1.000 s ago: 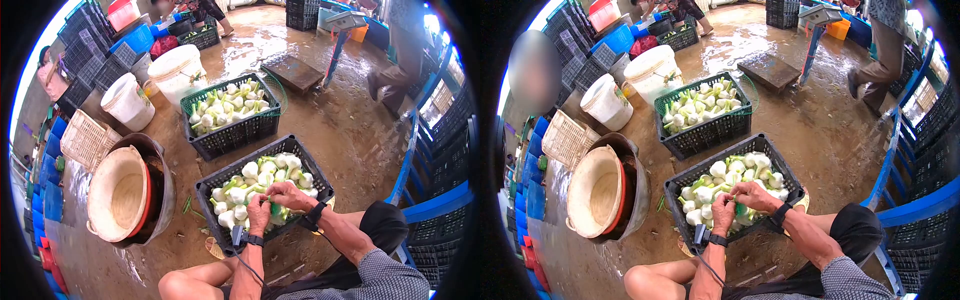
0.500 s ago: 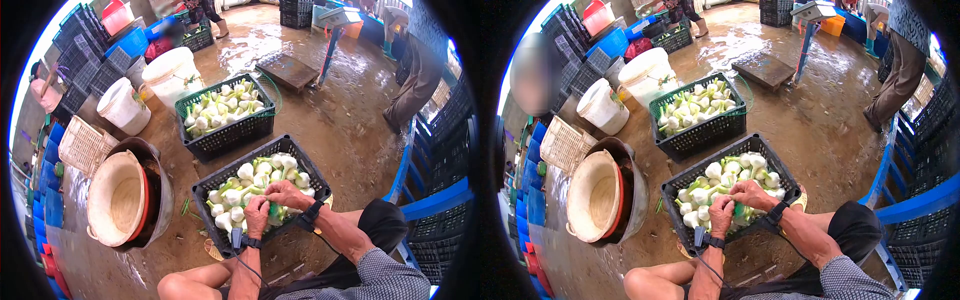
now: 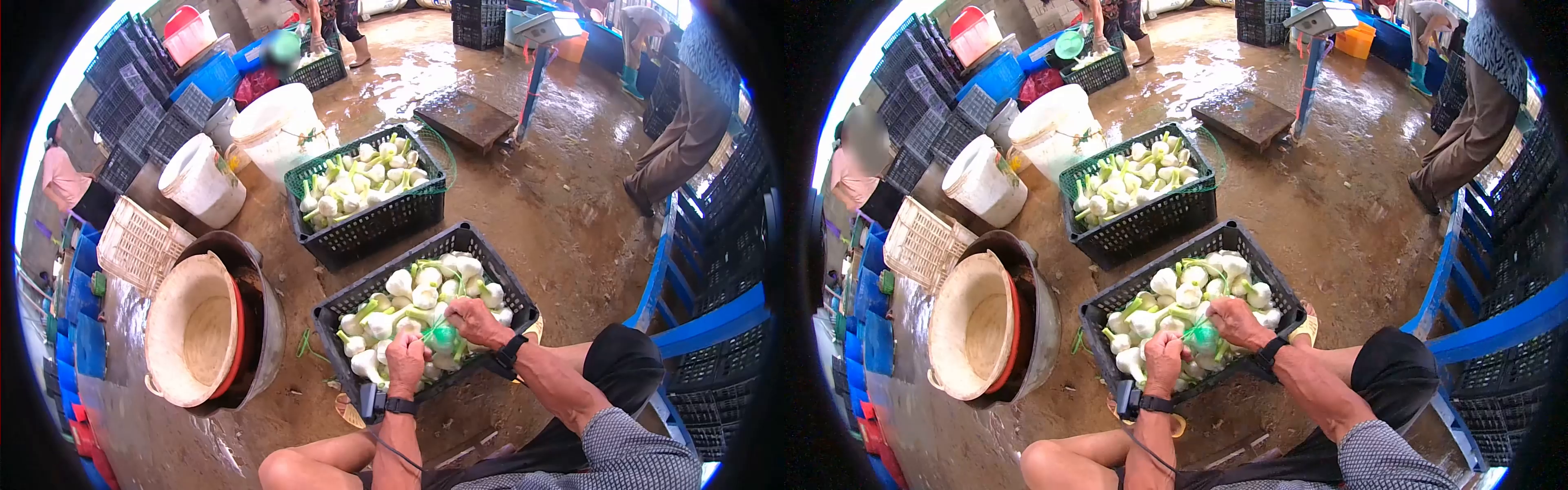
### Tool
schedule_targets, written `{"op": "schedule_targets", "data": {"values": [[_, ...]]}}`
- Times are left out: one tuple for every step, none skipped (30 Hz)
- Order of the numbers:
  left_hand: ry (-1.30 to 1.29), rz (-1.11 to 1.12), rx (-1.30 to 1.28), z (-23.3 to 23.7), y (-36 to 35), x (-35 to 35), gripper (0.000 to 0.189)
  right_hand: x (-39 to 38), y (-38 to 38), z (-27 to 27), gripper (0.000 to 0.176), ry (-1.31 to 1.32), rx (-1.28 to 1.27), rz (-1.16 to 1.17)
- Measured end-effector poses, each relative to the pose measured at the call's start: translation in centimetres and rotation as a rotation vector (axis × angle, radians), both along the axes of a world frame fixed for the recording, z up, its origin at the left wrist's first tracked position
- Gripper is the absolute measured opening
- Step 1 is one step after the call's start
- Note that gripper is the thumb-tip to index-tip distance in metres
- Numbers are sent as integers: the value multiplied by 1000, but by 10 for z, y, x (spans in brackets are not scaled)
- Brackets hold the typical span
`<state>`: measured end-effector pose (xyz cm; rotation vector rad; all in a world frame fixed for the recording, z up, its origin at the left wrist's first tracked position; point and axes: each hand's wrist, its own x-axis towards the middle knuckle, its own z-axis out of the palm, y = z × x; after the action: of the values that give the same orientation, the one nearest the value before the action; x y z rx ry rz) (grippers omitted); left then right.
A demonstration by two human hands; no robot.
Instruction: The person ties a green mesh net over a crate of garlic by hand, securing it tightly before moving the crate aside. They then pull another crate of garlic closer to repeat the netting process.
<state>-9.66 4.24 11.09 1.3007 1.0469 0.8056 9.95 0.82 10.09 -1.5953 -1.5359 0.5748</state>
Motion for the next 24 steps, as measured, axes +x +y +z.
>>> {"op": "schedule_targets", "data": {"values": [[58,-24,33,2,-2,-5,14,0,-3,-3,7,-14,13,-22],[116,-52,72,5,-2,-8,14,-1,-5,-4,7,-14,11,-26],[214,-84,177,10,-1,-8,12,-1,-3,-5,7,-19,9,-45],[213,-84,179,10,1,-9,12,-2,-3,-7,7,-24,6,-60],[256,-130,167,11,4,-11,12,-1,-5,-7,7,-24,8,-58],[301,-175,158,14,7,-12,13,1,-6,-4,7,52,-41,-63],[306,-172,164,16,9,-12,13,1,-6,-2,8,131,-90,-69],[209,-122,56,18,9,-11,13,-1,-6,-1,8,138,-88,-67],[108,-72,-51,18,8,-9,14,-1,-6,-2,9,135,-74,-70],[109,-72,-50,18,8,-8,14,0,-6,-2,9,129,-60,-75],[7,-58,-81,17,8,-6,13,0,-6,-2,9,128,-60,-76],[-96,-44,-114,15,8,-3,12,-1,-6,-3,9,116,-51,-78],[-100,-45,-116,11,6,1,12,-1,-6,-3,9,103,-44,-78],[-100,-32,-61,7,4,6,11,0,-6,-3,9,100,-45,-79],[-99,-18,-5,8,2,9,10,0,-6,-3,10,88,-50,-82],[-98,-20,-8,9,2,9,10,-1,-7,-3,10,79,-57,-87],[-42,6,-59,11,3,10,10,-1,-7,-3,10,81,-58,-89],[14,33,-109,14,3,12,10,-1,-7,-4,9,71,-53,-88],[15,30,-110,16,5,12,10,0,-7,-4,9,61,-49,-87],[45,12,-140,17,6,12,12,0,-7,-5,9,62,-50,-88],[75,-6,-168,19,8,11,14,1,-7,-6,9,40,-47,-80],[77,-9,-168,21,11,5,14,1,-6,-6,9,19,-44,-74],[18,-126,-264,23,15,-5,17,1,-7,-7,9,21,-45,-76],[-40,-243,-361,26,17,-14,20,0,-7,-6,8,39,-19,-83]]}}
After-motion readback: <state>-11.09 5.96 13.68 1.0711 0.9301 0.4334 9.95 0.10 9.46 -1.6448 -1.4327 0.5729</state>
